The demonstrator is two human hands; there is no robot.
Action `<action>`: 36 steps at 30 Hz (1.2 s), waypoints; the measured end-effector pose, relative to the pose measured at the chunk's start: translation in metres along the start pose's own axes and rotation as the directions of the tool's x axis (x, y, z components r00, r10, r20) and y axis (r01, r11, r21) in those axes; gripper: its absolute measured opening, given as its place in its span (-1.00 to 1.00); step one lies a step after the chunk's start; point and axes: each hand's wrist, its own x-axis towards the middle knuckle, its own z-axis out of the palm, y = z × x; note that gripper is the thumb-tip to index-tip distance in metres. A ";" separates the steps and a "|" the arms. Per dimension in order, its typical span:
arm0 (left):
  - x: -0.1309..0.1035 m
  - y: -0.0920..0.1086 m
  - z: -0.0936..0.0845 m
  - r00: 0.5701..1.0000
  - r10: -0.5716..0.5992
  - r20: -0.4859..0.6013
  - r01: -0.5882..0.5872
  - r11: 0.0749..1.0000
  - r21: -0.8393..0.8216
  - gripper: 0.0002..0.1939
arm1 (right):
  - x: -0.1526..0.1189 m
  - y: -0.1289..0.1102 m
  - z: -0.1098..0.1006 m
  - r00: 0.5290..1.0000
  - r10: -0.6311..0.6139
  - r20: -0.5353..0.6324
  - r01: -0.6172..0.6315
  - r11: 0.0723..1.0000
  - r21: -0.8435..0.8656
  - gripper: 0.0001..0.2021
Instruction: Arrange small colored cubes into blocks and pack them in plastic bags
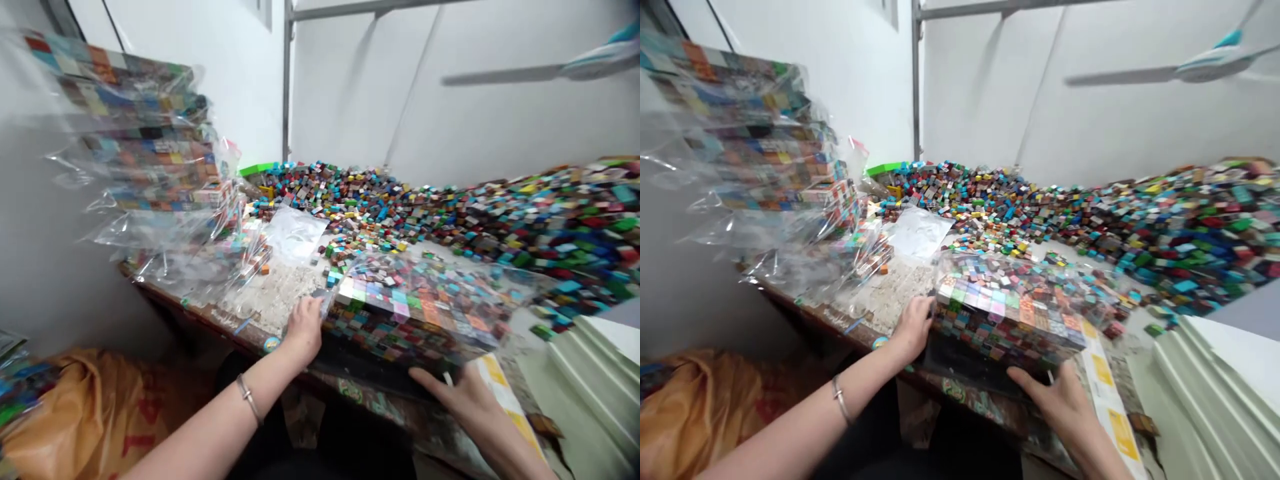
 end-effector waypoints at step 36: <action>0.018 -0.005 0.005 0.961 0.224 0.164 -0.104 0.839 -0.534 -0.58 | -0.005 -0.002 -0.019 0.960 0.095 0.263 -0.224 0.821 0.525 -0.63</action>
